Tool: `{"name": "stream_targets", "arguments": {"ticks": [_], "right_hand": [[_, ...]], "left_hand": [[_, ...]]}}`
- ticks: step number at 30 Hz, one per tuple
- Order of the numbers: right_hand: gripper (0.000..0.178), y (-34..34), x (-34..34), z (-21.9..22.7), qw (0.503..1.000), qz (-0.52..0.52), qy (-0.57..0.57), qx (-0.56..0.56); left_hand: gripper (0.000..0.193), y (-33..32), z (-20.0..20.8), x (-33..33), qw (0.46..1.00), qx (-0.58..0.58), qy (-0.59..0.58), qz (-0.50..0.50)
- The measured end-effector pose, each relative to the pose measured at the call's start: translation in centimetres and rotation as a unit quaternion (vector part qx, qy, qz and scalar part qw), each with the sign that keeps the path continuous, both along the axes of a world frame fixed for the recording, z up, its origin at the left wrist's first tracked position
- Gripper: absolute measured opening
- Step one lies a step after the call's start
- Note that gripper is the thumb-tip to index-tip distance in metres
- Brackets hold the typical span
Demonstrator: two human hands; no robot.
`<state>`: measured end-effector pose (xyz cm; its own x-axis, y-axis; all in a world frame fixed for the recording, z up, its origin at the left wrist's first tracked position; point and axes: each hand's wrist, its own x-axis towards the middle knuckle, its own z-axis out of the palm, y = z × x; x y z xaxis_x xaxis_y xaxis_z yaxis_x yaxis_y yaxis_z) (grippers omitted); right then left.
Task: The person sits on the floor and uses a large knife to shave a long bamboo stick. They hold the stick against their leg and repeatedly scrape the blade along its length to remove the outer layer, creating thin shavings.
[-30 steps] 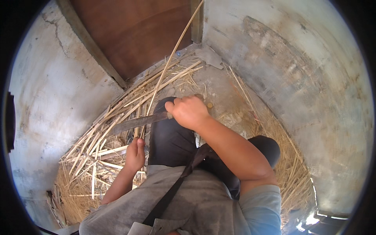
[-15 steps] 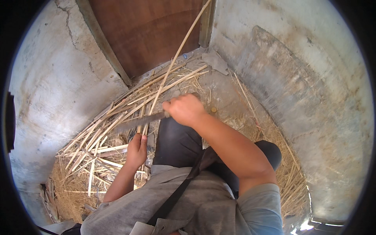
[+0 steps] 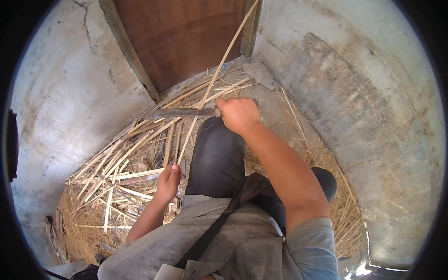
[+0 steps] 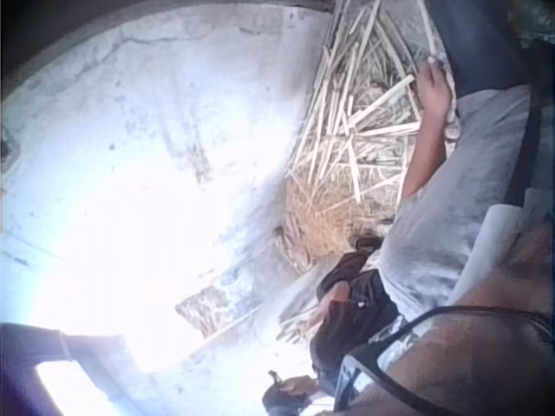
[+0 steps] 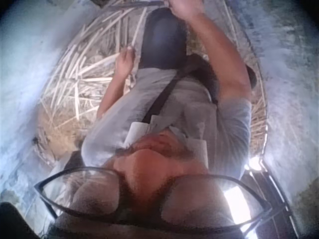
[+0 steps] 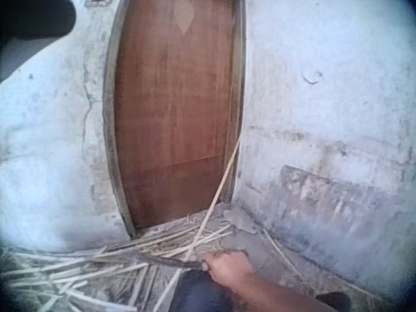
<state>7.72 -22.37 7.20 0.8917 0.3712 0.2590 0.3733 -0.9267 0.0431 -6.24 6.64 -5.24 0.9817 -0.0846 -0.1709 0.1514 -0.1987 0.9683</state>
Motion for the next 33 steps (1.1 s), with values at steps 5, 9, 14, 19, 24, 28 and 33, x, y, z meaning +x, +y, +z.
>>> {"name": "stream_targets", "arguments": {"ticks": [5, 9, 14, 19, 24, 28, 33], "right_hand": [[0.017, 1.3, -1.8, -0.7, 0.999, 0.041, 0.012, 0.024], [0.013, 1.9, -1.5, -0.7, 0.989, 0.135, -0.054, -0.031], [0.020, 0.1, 1.8, 0.7, 0.998, 0.016, -0.057, 0.033], [0.014, 2.2, -0.4, 0.8, 0.998, 0.012, -0.013, 0.058], [0.012, 2.4, -1.2, -0.3, 0.993, 0.116, -0.022, -0.023], [0.008, -0.8, 2.2, -0.1, 0.995, 0.019, -0.103, 0.006], [0.017, 0.7, 0.9, 1.7, 0.997, 0.001, 0.046, 0.060]], "left_hand": [[0.038, 0.3, -0.5, 0.2, 0.999, -0.025, -0.041, 0.010], [0.036, 0.2, 1.1, 0.3, 0.999, 0.001, -0.043, 0.027], [0.036, -0.3, 0.8, -0.2, 0.997, 0.013, -0.066, 0.041], [0.036, -0.2, 0.8, -0.5, 0.996, 0.038, -0.077, 0.034], [0.035, 0.0, 1.1, -0.1, 0.994, 0.062, -0.094, 0.015], [0.035, -0.3, 2.3, -0.6, 0.996, 0.054, -0.077, -0.001], [0.031, 0.0, 1.1, -0.2, 0.997, 0.051, -0.066, -0.002]]}}
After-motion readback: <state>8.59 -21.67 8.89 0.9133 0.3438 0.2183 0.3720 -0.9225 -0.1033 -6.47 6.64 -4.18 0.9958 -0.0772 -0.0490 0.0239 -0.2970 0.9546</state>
